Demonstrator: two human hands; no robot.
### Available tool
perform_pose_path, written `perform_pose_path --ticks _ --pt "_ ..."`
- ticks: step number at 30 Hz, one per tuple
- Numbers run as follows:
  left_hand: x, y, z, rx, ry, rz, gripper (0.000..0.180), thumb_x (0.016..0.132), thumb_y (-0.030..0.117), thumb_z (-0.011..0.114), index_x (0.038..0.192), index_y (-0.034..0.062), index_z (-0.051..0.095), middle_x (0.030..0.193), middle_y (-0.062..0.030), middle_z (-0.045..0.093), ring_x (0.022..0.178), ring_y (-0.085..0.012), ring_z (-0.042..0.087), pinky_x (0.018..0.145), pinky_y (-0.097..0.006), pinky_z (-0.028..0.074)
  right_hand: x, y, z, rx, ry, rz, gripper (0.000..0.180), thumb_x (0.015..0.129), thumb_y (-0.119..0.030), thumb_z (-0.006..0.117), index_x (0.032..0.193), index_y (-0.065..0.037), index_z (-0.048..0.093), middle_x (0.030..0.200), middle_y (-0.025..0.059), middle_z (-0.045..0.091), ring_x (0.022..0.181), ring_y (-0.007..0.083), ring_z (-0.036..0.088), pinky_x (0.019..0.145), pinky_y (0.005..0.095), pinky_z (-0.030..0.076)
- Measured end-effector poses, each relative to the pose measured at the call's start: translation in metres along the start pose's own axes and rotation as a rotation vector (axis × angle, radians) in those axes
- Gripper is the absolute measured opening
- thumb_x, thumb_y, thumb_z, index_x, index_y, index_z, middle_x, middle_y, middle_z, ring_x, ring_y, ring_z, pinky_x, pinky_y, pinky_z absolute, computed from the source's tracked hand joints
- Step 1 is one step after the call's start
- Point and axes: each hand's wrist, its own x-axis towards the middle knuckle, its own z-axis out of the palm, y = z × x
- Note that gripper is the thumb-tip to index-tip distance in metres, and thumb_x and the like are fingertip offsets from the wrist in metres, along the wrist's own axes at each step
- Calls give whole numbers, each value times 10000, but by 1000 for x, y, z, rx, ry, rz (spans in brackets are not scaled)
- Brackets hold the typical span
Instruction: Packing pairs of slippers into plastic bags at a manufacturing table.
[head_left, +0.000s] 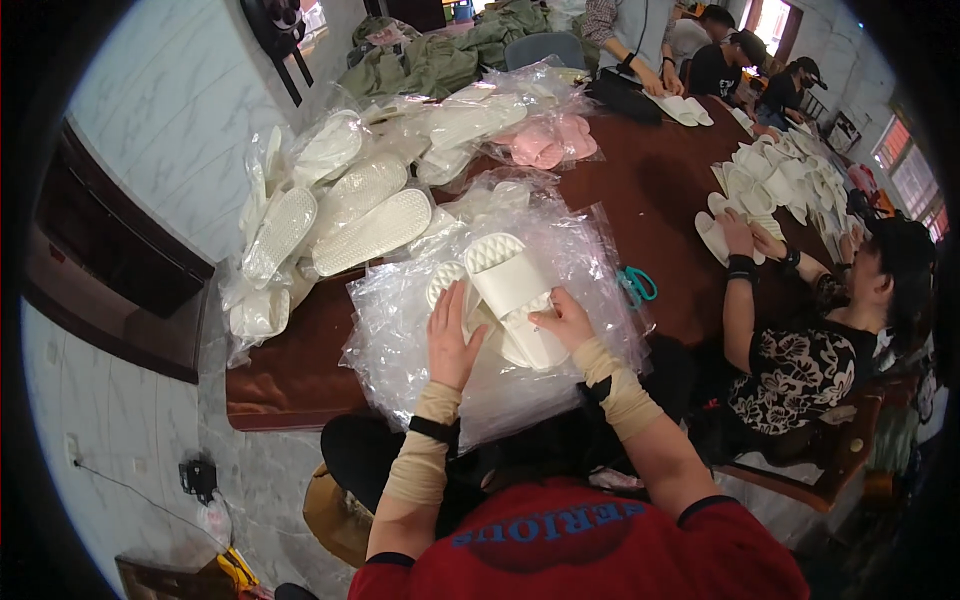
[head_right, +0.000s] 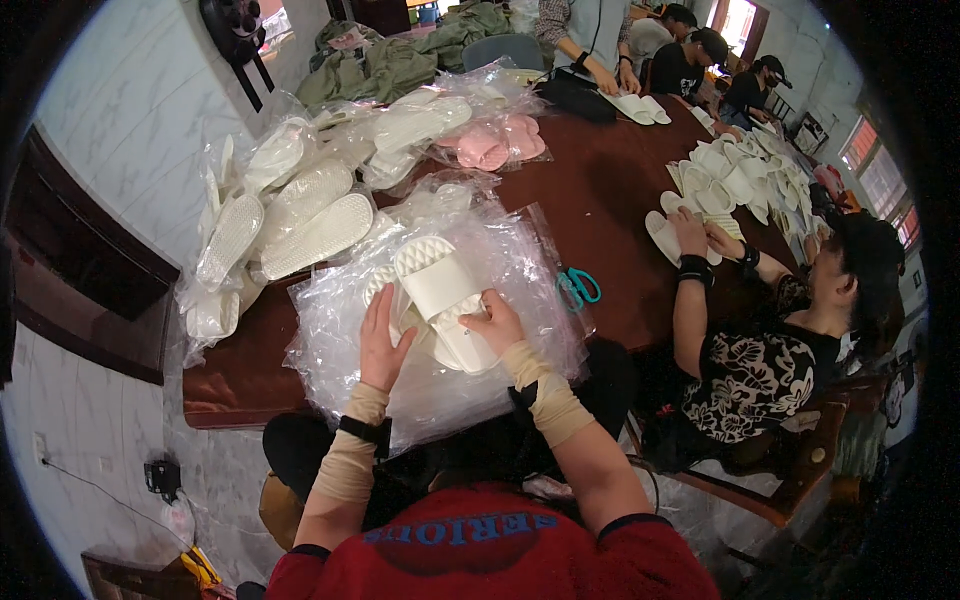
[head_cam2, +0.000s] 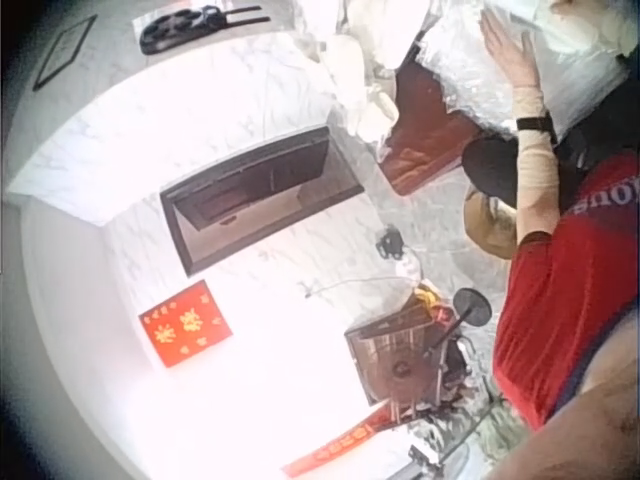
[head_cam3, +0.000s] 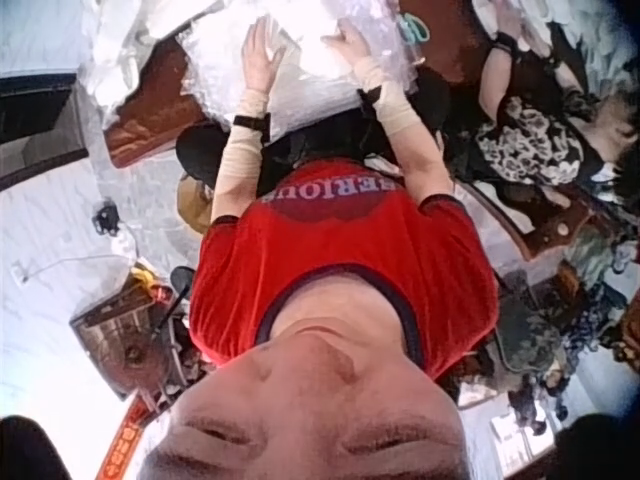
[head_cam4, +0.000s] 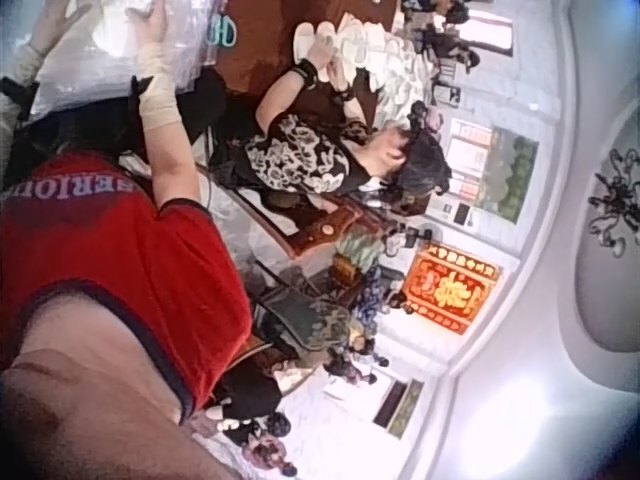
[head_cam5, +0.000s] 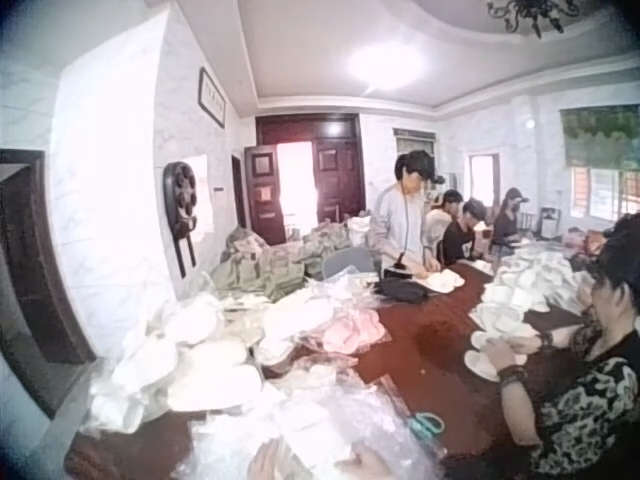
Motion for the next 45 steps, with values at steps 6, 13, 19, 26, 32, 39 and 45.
perform_pose_path --ticks 6,13,19,26,32,39,45 --pt "-11 -29 15 223 -173 -112 778 744 72 698 1445 144 368 1489 -59 362 1379 -327 316 1107 -441 287 -6 -73 -21 -677 289 -86 288 819 -185 689 1044 -51 567 846 177 651 815 363 638 689 436 493" --pt "10 13 13 365 -123 -34 704 743 144 711 1388 135 430 1415 -73 432 1298 -326 390 1043 -464 317 10 -68 -119 -925 425 -109 148 829 -132 645 969 -100 606 936 140 615 880 357 614 751 451 494" --pt "31 16 14 352 -153 92 600 735 187 716 1298 112 522 1249 -72 523 1115 -294 486 919 -424 386 34 -40 -161 -1323 123 199 275 794 -105 665 1057 -79 591 1060 171 612 991 363 610 837 444 519" --pt "33 7 22 347 -47 106 380 747 72 677 1118 86 598 1037 -73 572 963 -281 531 815 -410 432 56 -23 -158 -1411 48 330 287 858 -116 577 1138 -60 548 1142 196 592 1089 365 582 870 425 525" --pt "34 0 21 207 -62 -38 292 739 57 691 1015 82 598 938 -67 561 883 -285 544 724 -396 449 49 -32 -148 -1376 52 98 357 775 -91 680 1092 -48 521 1119 200 549 1052 379 578 851 432 528" --pt "42 -10 22 115 58 -32 318 715 67 722 1007 65 596 974 -77 547 896 -292 546 764 -389 476 62 -18 -144 -1427 -51 207 412 766 -121 698 1132 -54 520 1100 191 547 1060 365 570 866 441 518" --pt "47 2 22 168 -102 -69 198 724 60 709 888 81 599 894 -65 581 857 -288 549 747 -403 453 69 -4 -153 -1317 -34 -92 445 745 -158 723 1123 -56 513 1107 185 552 1086 363 551 863 446 516"
